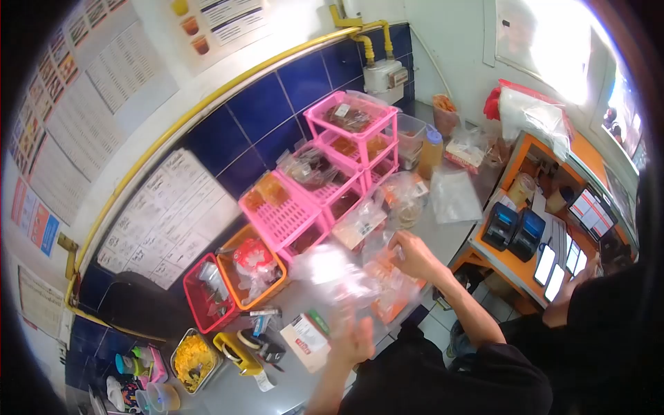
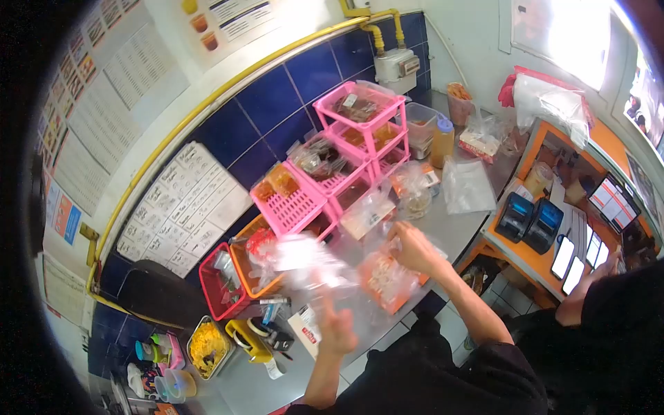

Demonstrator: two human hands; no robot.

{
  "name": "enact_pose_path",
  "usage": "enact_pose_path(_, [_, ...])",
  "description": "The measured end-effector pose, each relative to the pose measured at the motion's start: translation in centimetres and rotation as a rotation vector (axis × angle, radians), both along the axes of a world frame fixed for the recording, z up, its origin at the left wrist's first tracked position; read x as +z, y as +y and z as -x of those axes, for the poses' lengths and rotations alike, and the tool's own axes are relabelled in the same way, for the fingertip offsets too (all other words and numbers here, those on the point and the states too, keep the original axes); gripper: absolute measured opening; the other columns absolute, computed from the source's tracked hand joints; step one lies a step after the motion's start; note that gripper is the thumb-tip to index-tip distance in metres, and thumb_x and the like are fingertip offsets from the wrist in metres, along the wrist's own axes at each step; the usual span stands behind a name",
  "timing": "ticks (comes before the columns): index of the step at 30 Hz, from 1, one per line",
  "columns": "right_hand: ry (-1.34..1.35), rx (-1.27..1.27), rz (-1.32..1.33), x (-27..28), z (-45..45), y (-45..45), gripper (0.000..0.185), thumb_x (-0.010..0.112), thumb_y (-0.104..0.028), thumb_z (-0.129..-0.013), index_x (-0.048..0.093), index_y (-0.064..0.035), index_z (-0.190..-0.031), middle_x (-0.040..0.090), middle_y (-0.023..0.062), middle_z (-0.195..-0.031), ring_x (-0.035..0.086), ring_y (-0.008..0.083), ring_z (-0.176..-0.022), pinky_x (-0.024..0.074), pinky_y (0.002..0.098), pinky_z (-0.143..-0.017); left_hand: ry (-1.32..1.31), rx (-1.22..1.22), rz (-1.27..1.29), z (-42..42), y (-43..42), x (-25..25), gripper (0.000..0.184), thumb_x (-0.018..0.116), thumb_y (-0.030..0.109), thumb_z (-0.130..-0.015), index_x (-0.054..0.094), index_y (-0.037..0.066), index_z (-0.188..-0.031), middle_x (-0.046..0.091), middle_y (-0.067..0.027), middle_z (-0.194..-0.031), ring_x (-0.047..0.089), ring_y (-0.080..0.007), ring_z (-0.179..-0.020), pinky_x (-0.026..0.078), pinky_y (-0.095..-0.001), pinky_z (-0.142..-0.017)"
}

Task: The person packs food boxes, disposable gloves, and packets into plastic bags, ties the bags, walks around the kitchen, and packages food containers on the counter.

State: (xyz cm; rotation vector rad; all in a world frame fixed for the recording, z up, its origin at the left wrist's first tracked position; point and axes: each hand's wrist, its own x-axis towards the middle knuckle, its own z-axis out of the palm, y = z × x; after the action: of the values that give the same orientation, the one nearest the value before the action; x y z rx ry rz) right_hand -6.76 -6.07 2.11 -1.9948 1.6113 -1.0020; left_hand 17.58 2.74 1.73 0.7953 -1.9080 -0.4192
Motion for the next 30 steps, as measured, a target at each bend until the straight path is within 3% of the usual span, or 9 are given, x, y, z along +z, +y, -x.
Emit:
enact_pose_path(3, [-0.286, 0.129, -0.134, 2.7, 3.8, -0.2, 0.023, 0.072, -0.005, -0.076, 0.059, -0.0015, -0.095, 0.062, 0.0111, -0.084, 0.062, 0.0257, -0.079, 0.0486, 0.0368, -0.071, -0.348, -0.057, -0.054, 6.7, -3.1, -4.5, 0.057, 0.054, 0.006, -0.09, 0.037, -0.01, -0.142, 0.046, -0.0342, -0.137, 0.048, -0.0532, -0.121, 0.04, -0.0543, -0.1])
enact_pose_path(6, [-0.958, 0.186, -0.244, 4.8, 8.6, -0.3, 0.013, 0.061, 0.005, -0.083, 0.057, -0.003, -0.091, 0.057, -0.0012, -0.081, 0.057, 0.0062, -0.076, 0.0464, 0.0249, -0.065, -0.229, -0.058, -0.441, 11.6, -3.5, -2.0, 0.044, 0.049, 0.006, -0.092, 0.05, -0.001, -0.136, 0.055, -0.0293, -0.122, 0.055, -0.0443, -0.114, 0.047, -0.0459, -0.093])
enact_pose_path(11, [-0.979, 0.385, -0.364, 6.2, 10.6, -2.2, 0.01, 0.059, 0.009, -0.082, 0.057, 0.0004, -0.087, 0.056, 0.0035, -0.081, 0.057, 0.0094, -0.068, 0.0462, 0.024, -0.056, -0.298, -0.297, -0.808, 19.4, -10.5, -1.1, 0.031, 0.055, 0.01, -0.085, 0.06, -0.002, -0.113, 0.059, -0.0258, -0.115, 0.059, -0.0439, -0.106, 0.049, -0.0472, -0.087])
enact_pose_path(14, [-0.891, 0.375, -0.364, 6.0, 11.5, -3.4, 0.011, 0.057, 0.01, -0.082, 0.058, 0.0002, -0.087, 0.054, 0.0032, -0.085, 0.056, 0.0095, -0.064, 0.0446, 0.0243, -0.051, 0.257, -0.259, -0.731, 23.7, -12.0, -5.6, 0.027, 0.061, 0.022, -0.082, 0.063, 0.0, -0.099, 0.063, -0.0236, -0.11, 0.061, -0.0429, -0.104, 0.049, -0.0468, -0.086])
enact_pose_path(18, [-1.111, 0.079, -0.306, 5.0, 15.0, -2.8, 0.012, 0.062, 0.007, -0.083, 0.055, -0.002, -0.089, 0.051, 0.0037, -0.088, 0.054, 0.0094, -0.059, 0.0416, 0.0236, -0.048, -0.332, -0.285, -0.648, 27.6, -13.5, -7.1, 0.032, 0.066, 0.02, -0.08, 0.063, 0.004, -0.106, 0.066, -0.0173, -0.096, 0.065, -0.029, -0.099, 0.05, -0.036, -0.086])
enact_pose_path(21, [-1.297, 0.044, -0.245, 4.0, 16.0, -2.2, 0.019, 0.07, 0.0, -0.082, 0.055, -0.0023, -0.092, 0.053, 0.0031, -0.087, 0.055, 0.0108, -0.061, 0.0418, 0.0237, -0.052, -0.67, -0.208, -0.305, 26.1, -13.6, -12.4, 0.028, 0.064, 0.019, -0.08, 0.063, 0.009, -0.107, 0.066, -0.0107, -0.106, 0.065, -0.0304, -0.1, 0.049, -0.0419, -0.084])
enact_pose_path(25, [-1.383, 0.195, -0.224, 3.9, 13.6, -2.5, 0.041, 0.079, -0.022, -0.077, 0.052, -0.0033, -0.101, 0.048, 0.0054, -0.103, 0.053, 0.0129, -0.073, 0.0433, 0.0272, -0.062, -0.769, -0.314, -0.622, 26.0, -14.1, -9.1, 0.029, 0.06, 0.015, -0.082, 0.064, 0.01, -0.11, 0.065, -0.0133, -0.115, 0.062, -0.0322, -0.108, 0.047, -0.0492, -0.09])
enact_pose_path(29, [-1.274, 0.24, -0.068, 3.9, 13.7, -4.1, 0.042, 0.076, -0.025, -0.079, 0.048, -0.0043, -0.103, 0.042, 0.0054, -0.102, 0.047, 0.0146, -0.076, 0.0388, 0.0287, -0.068, -0.824, -0.239, -0.712, 24.3, -15.0, -11.4, 0.022, 0.059, 0.016, -0.084, 0.066, 0.009, -0.105, 0.063, -0.0153, -0.11, 0.06, -0.0315, -0.106, 0.046, -0.0482, -0.09])
enact_pose_path(30, [-1.341, 0.244, -0.095, 4.0, 13.7, -4.3, 0.04, 0.073, -0.024, -0.081, 0.046, -0.0045, -0.103, 0.04, 0.0056, -0.102, 0.045, 0.0145, -0.076, 0.0368, 0.0293, -0.069, -0.556, -0.213, -0.66, 22.3, -14.5, -8.0, 0.019, 0.058, 0.019, -0.087, 0.067, 0.008, -0.099, 0.063, -0.0168, -0.111, 0.061, -0.0321, -0.105, 0.047, -0.0481, -0.089])
